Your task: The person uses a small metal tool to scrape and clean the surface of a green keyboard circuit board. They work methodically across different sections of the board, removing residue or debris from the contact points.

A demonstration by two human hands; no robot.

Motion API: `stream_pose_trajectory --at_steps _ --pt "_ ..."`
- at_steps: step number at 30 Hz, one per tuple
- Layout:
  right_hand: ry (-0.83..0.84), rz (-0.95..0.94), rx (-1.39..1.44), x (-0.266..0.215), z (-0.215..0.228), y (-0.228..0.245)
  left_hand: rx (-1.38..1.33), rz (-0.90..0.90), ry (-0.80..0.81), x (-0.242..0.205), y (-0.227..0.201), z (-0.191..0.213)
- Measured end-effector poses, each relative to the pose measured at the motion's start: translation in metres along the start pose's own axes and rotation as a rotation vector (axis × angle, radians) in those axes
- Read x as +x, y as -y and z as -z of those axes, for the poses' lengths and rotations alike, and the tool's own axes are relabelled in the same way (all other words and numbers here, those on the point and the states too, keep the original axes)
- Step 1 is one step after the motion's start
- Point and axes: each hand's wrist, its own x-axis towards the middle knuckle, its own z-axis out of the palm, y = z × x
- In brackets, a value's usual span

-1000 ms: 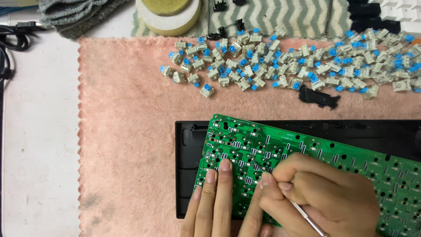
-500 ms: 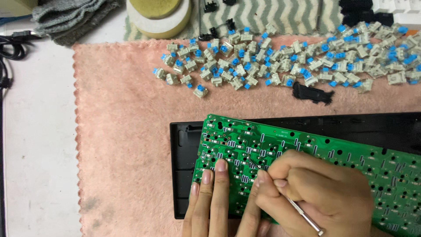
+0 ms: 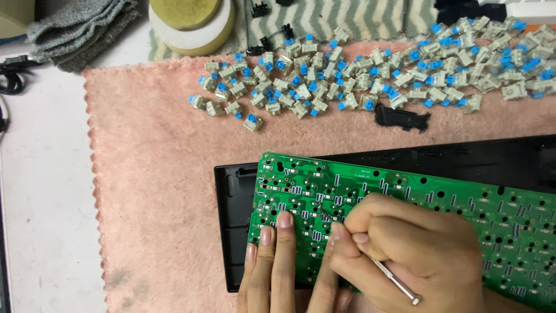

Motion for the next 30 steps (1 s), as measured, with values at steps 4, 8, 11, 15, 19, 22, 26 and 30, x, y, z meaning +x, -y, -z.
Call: stream_pose_trajectory --at_steps 4,8,11,15,19,22,26,30 --pt "-0.005 -0.01 0.052 0.001 0.001 0.001 0.006 -0.02 -0.017 -0.004 0.003 -0.003" --pt "-0.011 0.011 0.028 -0.002 0.0 -0.004 0.0 -0.008 -0.007 -0.003 0.001 -0.002" --pt "-0.022 -0.043 0.024 -0.003 0.0 0.004 -0.002 -0.006 0.006 -0.004 0.002 0.0" --pt "-0.001 0.011 -0.004 -0.003 0.0 -0.006 0.009 -0.037 -0.048 -0.006 0.006 -0.006" --pt "-0.035 -0.037 0.05 -0.001 -0.001 0.004 -0.007 0.011 -0.008 -0.005 0.002 -0.003" --pt "-0.012 -0.055 0.028 -0.004 0.0 -0.004 0.008 -0.035 -0.018 -0.004 0.002 -0.004" --pt "-0.012 0.007 -0.006 -0.003 0.0 -0.002 0.012 0.033 -0.03 -0.002 -0.003 -0.003" --pt "0.037 0.0 -0.008 -0.004 0.002 -0.008 0.011 -0.001 -0.034 -0.003 0.001 -0.004"
